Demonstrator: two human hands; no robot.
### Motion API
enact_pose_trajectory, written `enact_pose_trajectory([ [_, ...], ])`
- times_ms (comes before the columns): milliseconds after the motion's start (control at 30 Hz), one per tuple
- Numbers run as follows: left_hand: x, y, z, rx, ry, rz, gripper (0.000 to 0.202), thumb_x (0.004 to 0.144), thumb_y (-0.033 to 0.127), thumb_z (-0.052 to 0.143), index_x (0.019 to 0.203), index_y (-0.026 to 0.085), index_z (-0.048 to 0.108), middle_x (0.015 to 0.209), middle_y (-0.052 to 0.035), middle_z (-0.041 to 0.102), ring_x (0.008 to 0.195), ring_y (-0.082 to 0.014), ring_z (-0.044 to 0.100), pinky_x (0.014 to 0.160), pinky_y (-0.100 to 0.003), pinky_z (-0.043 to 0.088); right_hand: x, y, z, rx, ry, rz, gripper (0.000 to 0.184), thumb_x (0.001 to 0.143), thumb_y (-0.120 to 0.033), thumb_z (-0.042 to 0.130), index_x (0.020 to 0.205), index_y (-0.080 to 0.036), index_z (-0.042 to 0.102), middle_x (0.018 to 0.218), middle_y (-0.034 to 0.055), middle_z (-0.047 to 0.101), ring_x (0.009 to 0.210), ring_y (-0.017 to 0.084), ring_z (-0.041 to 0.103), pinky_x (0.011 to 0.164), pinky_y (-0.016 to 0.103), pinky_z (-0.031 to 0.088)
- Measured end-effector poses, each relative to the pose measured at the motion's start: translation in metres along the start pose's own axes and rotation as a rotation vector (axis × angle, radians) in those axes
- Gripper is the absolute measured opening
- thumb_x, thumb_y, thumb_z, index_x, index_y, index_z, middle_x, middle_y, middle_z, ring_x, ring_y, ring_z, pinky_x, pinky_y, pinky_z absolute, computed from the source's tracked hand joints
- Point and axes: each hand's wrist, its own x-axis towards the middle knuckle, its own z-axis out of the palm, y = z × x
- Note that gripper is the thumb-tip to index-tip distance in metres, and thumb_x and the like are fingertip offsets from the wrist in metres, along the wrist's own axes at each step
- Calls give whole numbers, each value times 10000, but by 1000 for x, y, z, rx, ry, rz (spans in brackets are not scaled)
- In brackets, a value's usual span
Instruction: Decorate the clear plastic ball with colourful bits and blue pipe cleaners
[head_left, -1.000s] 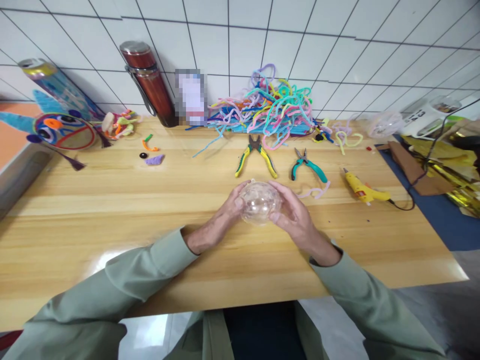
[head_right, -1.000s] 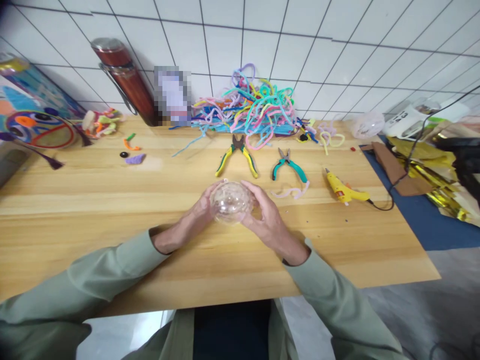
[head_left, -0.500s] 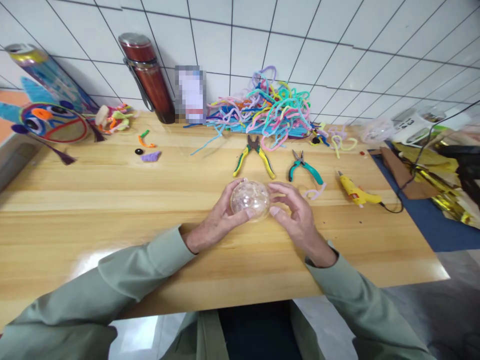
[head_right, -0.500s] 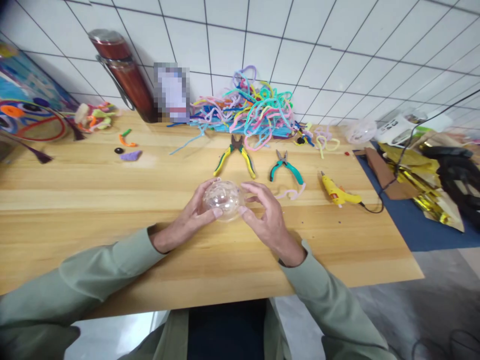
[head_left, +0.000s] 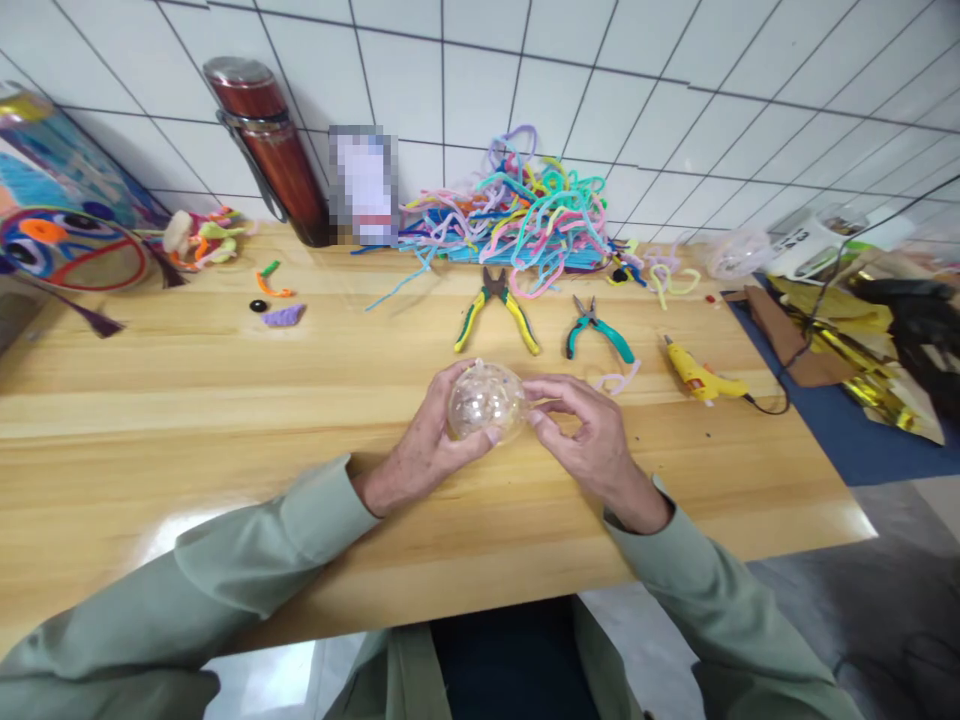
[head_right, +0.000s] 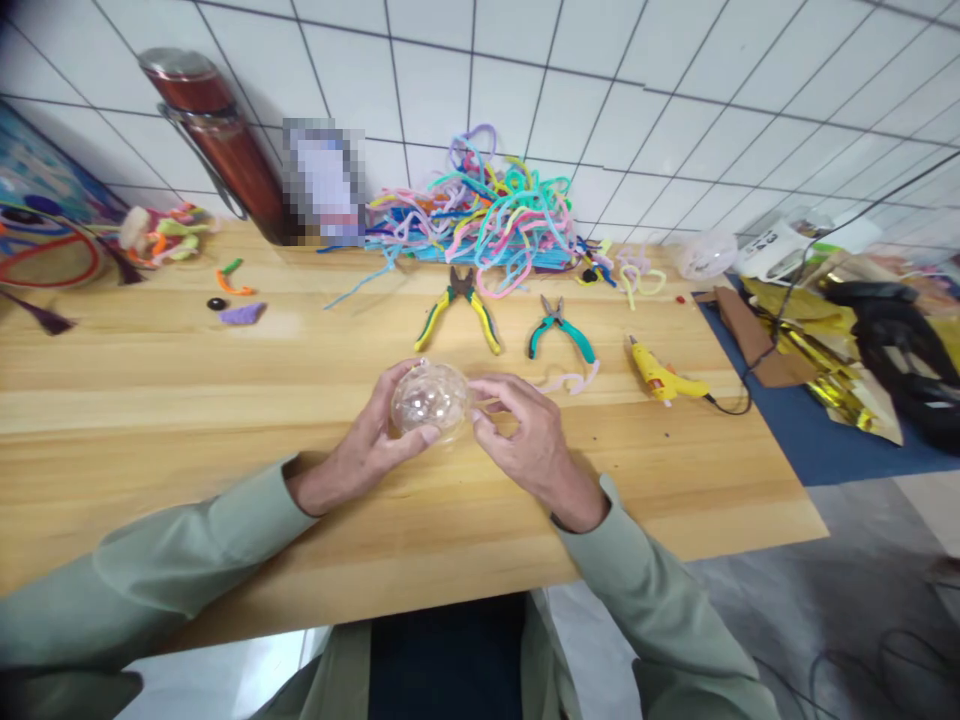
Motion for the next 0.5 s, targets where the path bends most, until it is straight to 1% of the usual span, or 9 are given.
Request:
enact_pose_trajectory([
  [100,-2,-3,-2,6,17,-6,780,942,474,795,1583,313,381,1586,-130,497,1467,-352,548,1286,-588,432,-1,6,-10,-54,-21,-14,302,1004,-252,624,1268,-300,763,1240,60,828,1046,245,807,934,440,688],
  [167,-2,-7,-4,65,45,17,770,939,487,797,1574,315,398,1555,-122,513,1471,-359,532,1290,-599,422,-4,21,-31,-163,35,-6,318,1005,-235,602,1270,-307,763,1252,58,827,1107,263,797,1013,483,656],
  [233,-2,-11,-5,127,68,55,787,921,503,812,1566,312,402,1526,-121,520,1451,-365,536,1289,-617,414,-9,47,-66,-336,156,43,323,987,-203,585,1234,-297,771,1260,76,825,1196,297,771,1091,546,608],
  [267,-1,-12,-5,148,73,63,788,918,507,815,1559,306,403,1510,-121,524,1440,-365,541,1286,-621,416,-13,62,-87,-436,221,96,340,969,-192,576,1235,-285,767,1276,94,817,1221,313,760,1111,575,589],
  [300,-1,-13,-4,159,74,63,780,918,507,814,1549,298,405,1493,-119,529,1424,-362,552,1277,-620,427,-18,79,-109,-540,266,155,362,942,-176,564,1231,-263,763,1275,119,814,1215,330,758,1106,593,583],
  [333,0,-13,-4,160,70,52,760,926,505,805,1537,290,408,1475,-117,535,1405,-355,566,1264,-613,445,-23,96,-130,-640,267,224,385,916,-161,556,1235,-233,758,1283,149,807,1227,347,749,1101,598,578],
  [367,0,-13,-3,154,62,33,733,939,499,790,1527,282,409,1458,-115,541,1387,-347,580,1250,-602,465,-28,112,-150,-728,243,277,404,891,-145,547,1234,-195,754,1287,186,799,1241,367,738,1108,603,565],
  [433,0,-10,-2,139,34,0,705,959,488,767,1521,268,403,1447,-118,546,1376,-340,591,1238,-591,481,-36,142,-179,-835,109,323,429,852,-120,545,1228,-150,749,1286,232,787,1240,391,728,1101,592,555],
  [500,1,-6,-2,134,5,-6,741,957,480,768,1546,259,377,1487,-136,530,1419,-353,568,1267,-602,447,-41,165,-194,-851,8,298,404,817,-123,573,1176,-158,755,1168,226,808,1103,395,753,991,560,589],
])
